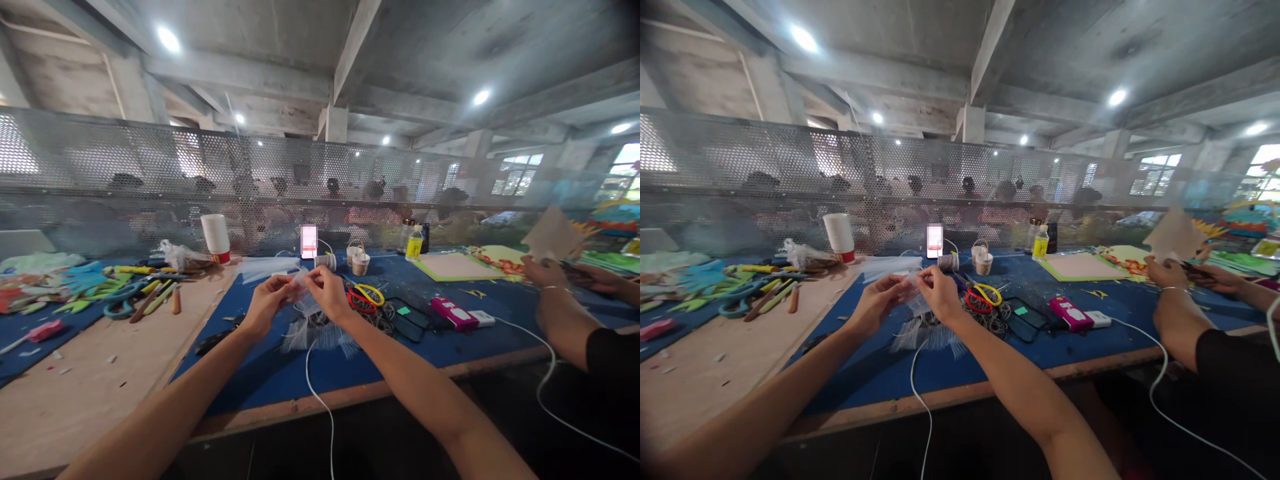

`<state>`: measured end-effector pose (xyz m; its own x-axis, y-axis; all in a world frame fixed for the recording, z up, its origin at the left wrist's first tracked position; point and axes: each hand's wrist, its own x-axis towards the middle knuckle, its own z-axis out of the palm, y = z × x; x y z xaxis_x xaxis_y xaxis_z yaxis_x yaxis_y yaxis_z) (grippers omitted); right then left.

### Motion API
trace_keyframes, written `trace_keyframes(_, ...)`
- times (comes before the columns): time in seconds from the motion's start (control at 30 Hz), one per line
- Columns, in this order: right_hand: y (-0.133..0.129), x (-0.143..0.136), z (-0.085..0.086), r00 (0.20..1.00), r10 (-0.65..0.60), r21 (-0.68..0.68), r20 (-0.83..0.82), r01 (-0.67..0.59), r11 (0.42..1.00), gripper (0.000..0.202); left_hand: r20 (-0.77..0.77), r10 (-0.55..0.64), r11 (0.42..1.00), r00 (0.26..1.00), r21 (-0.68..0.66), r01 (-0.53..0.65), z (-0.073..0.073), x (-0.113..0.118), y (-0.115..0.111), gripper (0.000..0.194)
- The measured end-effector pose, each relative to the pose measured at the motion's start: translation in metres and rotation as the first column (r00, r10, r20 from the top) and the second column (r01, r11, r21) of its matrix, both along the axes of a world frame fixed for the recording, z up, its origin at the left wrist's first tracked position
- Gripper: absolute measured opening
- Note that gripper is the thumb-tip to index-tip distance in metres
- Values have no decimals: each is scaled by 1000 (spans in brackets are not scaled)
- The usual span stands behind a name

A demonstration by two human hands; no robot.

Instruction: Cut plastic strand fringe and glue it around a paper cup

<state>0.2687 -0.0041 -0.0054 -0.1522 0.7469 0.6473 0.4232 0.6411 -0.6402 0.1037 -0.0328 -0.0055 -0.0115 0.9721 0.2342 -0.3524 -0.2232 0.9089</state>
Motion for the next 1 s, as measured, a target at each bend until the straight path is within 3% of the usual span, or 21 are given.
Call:
trace_keyframes(0.3, 2, 3, 1, 989, 144, -91, 12, -143, 986, 29, 183, 112, 993, 977, 13, -116, 11, -19, 7, 26)
trace_keyframes(0.47, 7, 6, 1, 992, 115, -41, 58, -113, 993, 29, 246, 151, 988, 957, 3, -157, 15, -27, 11, 19)
trace_keyframes(0.57, 11, 7, 1, 997, 65, 54, 46, -68, 996, 27, 268, 135, 991, 954, -23, -134, 15, -28, 11, 16)
trace_keyframes(0.67, 13, 7, 0, 995, 95, 96, 12, -96, 991, 25, 268, 102, 995, 958, -46, -93, 15, -28, 11, 15)
trace_keyframes(0.9, 14, 8, 0, 991, 128, -73, -45, -131, 989, 19, 223, 32, 998, 974, -65, -17, 15, -28, 11, 12)
trace_keyframes(1.0, 16, 7, -2, 979, 183, -84, -92, -191, 978, 28, 207, -5, 997, 978, -74, 21, 14, -28, 11, 12)
